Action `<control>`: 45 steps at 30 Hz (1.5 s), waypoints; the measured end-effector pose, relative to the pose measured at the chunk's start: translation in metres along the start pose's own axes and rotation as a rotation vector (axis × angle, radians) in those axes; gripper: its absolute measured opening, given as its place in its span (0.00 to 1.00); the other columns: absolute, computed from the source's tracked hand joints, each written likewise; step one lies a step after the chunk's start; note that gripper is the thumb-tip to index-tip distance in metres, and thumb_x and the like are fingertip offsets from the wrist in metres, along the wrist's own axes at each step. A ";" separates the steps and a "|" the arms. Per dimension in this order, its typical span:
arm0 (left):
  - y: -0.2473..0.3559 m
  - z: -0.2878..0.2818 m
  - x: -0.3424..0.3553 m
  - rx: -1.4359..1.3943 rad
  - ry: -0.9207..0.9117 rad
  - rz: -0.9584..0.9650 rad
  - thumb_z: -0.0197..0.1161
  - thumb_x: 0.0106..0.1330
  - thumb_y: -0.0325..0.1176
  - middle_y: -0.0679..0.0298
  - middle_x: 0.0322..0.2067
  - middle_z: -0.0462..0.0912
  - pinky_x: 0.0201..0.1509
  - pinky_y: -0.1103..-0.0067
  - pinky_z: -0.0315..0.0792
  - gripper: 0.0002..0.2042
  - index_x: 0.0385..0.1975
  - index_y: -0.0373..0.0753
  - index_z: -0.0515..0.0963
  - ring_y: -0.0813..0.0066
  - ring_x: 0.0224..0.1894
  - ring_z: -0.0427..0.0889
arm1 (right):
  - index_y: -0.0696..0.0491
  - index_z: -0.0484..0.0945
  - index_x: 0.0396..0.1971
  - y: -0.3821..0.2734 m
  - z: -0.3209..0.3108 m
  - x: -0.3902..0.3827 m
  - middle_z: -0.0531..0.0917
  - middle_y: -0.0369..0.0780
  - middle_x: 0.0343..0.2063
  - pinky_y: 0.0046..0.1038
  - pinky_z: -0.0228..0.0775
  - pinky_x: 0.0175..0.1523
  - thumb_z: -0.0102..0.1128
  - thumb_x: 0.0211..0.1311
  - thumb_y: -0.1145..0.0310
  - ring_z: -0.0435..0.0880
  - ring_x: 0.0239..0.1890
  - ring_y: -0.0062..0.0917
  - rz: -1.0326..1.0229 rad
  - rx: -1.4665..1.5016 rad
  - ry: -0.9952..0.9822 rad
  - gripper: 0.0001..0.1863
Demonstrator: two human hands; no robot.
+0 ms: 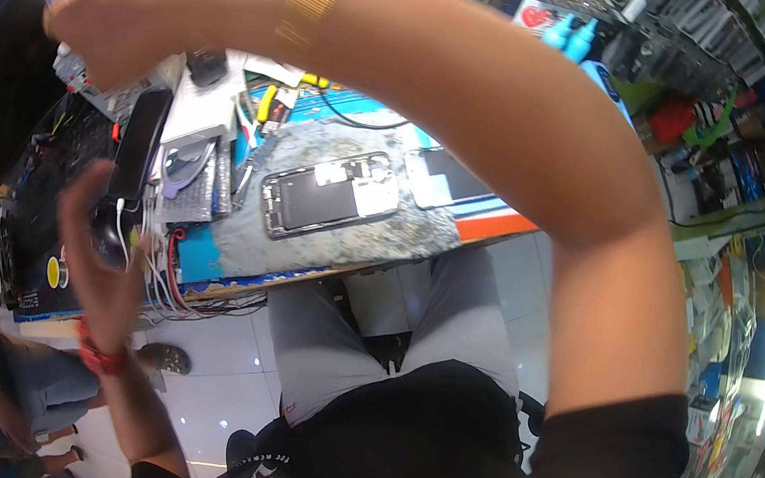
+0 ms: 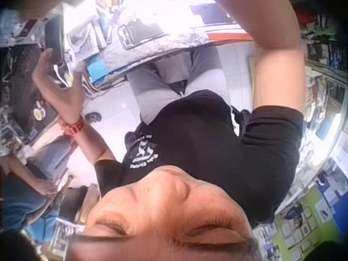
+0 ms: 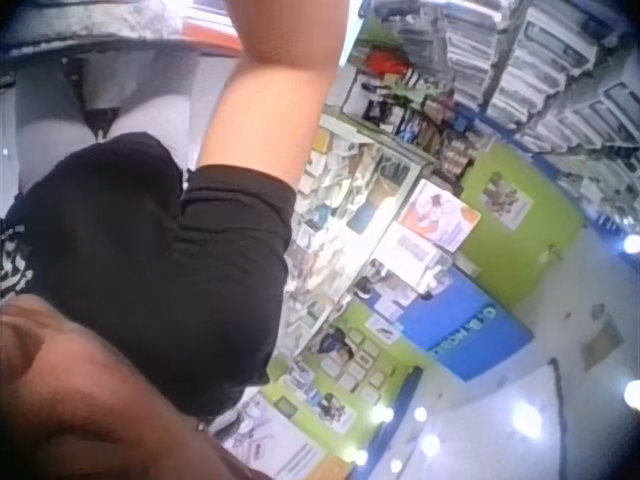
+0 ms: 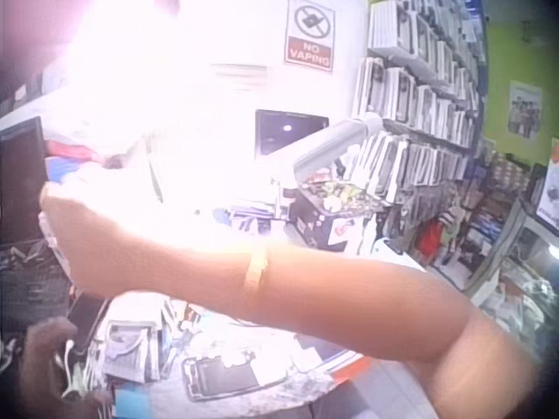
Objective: The person repairs a mobile phone by using a brush to clean components and applying thin adhesive tape to the phone frame.
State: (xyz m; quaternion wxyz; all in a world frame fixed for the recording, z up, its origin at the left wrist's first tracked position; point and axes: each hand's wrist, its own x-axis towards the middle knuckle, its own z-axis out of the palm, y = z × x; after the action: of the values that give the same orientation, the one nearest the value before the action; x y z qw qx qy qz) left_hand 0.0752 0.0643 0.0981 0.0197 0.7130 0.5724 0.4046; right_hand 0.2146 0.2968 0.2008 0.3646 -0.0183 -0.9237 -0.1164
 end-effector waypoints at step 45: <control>0.052 0.171 0.032 0.126 -0.408 0.236 0.82 0.49 0.49 0.45 0.60 0.75 0.75 0.58 0.59 0.51 0.69 0.27 0.63 0.46 0.66 0.70 | 0.63 0.59 0.73 -0.052 -0.151 -0.343 0.78 0.44 0.52 0.35 0.64 0.69 0.82 0.46 0.58 0.75 0.58 0.34 1.014 0.478 -0.243 0.56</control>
State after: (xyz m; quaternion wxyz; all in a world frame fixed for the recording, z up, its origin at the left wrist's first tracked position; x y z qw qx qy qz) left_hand 0.2198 0.1475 0.0263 0.0431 0.8417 0.4933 0.2154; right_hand 0.5607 0.2296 0.0643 0.2601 -0.3895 -0.8353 0.2879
